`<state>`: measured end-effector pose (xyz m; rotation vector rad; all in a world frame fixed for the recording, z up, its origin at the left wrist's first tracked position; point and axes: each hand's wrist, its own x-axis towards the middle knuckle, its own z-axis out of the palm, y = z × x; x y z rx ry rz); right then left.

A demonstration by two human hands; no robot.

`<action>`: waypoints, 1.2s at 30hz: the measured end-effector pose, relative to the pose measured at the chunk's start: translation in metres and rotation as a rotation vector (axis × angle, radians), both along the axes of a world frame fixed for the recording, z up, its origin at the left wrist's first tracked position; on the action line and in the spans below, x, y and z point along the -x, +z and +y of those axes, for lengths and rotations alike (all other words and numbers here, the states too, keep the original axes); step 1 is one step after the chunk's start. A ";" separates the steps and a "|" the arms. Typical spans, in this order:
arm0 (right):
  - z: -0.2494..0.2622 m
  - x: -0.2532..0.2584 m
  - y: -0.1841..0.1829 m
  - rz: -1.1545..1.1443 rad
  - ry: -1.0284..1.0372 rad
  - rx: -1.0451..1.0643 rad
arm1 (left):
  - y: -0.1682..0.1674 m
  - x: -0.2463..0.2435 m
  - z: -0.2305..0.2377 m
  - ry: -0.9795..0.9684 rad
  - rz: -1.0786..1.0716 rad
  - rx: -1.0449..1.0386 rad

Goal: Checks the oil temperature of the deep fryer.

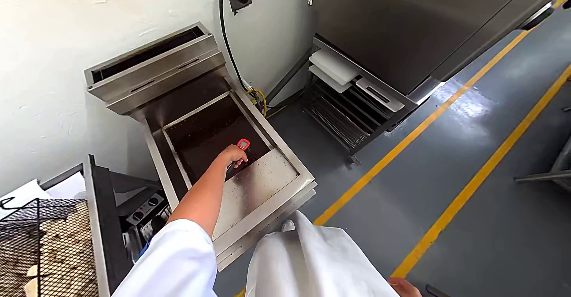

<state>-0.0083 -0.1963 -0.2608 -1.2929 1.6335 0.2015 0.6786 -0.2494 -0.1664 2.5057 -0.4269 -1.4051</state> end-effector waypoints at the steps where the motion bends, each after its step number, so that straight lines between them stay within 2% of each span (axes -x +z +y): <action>1: -0.003 -0.004 -0.004 -0.039 -0.024 0.011 | 0.000 0.000 -0.001 -0.006 -0.003 -0.006; 7: -0.019 -0.021 -0.014 -0.142 -0.101 0.020 | -0.005 0.001 -0.007 -0.018 -0.020 -0.037; 18: -0.010 0.000 -0.008 -0.034 -0.031 -0.051 | -0.008 0.003 -0.005 -0.023 -0.016 -0.058; 36: -0.012 -0.002 -0.013 -0.057 -0.050 -0.010 | -0.012 0.002 -0.008 -0.006 -0.016 -0.061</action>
